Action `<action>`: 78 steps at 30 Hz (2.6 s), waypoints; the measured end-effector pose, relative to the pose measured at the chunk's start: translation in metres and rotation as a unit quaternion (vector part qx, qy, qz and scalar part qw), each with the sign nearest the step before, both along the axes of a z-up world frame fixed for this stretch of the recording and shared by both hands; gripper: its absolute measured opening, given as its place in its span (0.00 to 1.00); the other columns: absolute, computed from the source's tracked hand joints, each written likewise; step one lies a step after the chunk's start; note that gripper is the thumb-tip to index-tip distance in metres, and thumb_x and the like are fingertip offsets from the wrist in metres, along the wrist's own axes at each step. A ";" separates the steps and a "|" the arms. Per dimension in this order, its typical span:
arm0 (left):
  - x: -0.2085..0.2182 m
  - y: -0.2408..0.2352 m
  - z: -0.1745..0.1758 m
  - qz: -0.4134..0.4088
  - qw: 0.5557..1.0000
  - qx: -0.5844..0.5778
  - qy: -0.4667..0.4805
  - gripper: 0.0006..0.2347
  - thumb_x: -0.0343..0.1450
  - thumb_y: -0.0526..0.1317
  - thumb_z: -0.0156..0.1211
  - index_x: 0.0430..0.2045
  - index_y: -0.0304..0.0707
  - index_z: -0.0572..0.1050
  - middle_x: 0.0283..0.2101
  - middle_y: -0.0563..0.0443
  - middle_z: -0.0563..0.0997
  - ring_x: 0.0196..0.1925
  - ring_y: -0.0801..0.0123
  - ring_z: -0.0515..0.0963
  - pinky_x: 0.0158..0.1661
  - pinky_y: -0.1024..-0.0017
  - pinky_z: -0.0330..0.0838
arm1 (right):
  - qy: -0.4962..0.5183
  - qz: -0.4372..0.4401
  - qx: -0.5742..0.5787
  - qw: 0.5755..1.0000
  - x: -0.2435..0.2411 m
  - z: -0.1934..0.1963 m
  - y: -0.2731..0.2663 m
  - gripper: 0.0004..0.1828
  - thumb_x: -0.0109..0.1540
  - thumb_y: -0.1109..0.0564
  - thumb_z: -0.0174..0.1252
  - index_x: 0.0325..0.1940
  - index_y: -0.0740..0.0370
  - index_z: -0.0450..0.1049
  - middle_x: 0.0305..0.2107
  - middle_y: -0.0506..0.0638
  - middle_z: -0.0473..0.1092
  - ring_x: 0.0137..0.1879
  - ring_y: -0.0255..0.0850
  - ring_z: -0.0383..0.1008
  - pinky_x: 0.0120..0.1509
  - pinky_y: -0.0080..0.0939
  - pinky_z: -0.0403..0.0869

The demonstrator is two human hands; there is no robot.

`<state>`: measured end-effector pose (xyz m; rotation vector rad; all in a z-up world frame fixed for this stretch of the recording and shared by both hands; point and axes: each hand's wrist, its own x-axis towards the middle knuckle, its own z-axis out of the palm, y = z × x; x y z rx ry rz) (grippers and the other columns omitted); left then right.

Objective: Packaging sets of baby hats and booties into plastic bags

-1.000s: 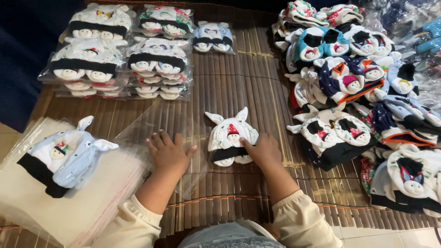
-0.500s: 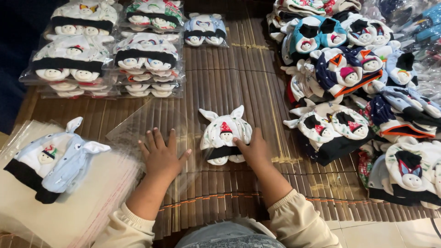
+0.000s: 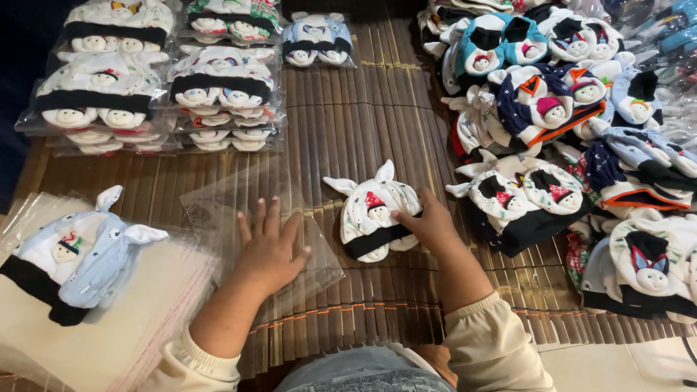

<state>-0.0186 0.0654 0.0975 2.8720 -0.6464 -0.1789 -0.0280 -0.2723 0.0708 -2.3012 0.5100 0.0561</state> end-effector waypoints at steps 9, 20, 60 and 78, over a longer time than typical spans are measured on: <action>0.024 -0.065 -0.032 -0.297 0.884 -0.082 -0.351 0.28 0.62 0.37 0.66 0.59 0.56 0.68 0.67 0.38 0.67 0.72 0.46 0.64 0.64 0.25 0.48 | 0.059 0.016 -0.049 0.997 0.007 -0.018 -0.004 0.40 0.53 0.36 0.70 0.65 0.49 0.66 0.50 0.66 0.75 0.61 0.63 0.73 0.63 0.60 0.73; 0.032 -0.087 -0.047 -0.333 0.871 -0.156 -0.325 0.10 0.75 0.40 0.51 0.49 0.53 0.75 0.52 0.52 0.79 0.62 0.59 0.75 0.64 0.40 0.59 | 0.040 0.059 -0.189 0.979 -0.002 0.013 0.015 0.36 0.56 0.42 0.67 0.65 0.52 0.66 0.47 0.64 0.75 0.54 0.63 0.77 0.55 0.60 0.77; -0.069 0.062 -0.044 -0.096 0.982 -0.066 -0.152 0.29 0.55 0.53 0.72 0.48 0.50 0.69 0.58 0.48 0.67 0.60 0.53 0.67 0.68 0.42 0.47 | -0.333 0.210 -0.062 0.917 -0.052 -0.007 0.037 0.27 0.55 0.66 0.64 0.58 0.65 0.68 0.65 0.58 0.65 0.73 0.54 0.64 0.72 0.48 0.67; -0.017 -0.039 -0.074 -0.085 0.961 -0.163 -0.206 0.11 0.76 0.48 0.49 0.41 0.47 0.77 0.43 0.50 0.79 0.51 0.56 0.80 0.54 0.54 0.71 | -0.315 0.049 0.041 0.947 -0.075 0.028 -0.015 0.25 0.57 0.58 0.71 0.57 0.61 0.74 0.53 0.55 0.76 0.63 0.51 0.74 0.68 0.51 0.70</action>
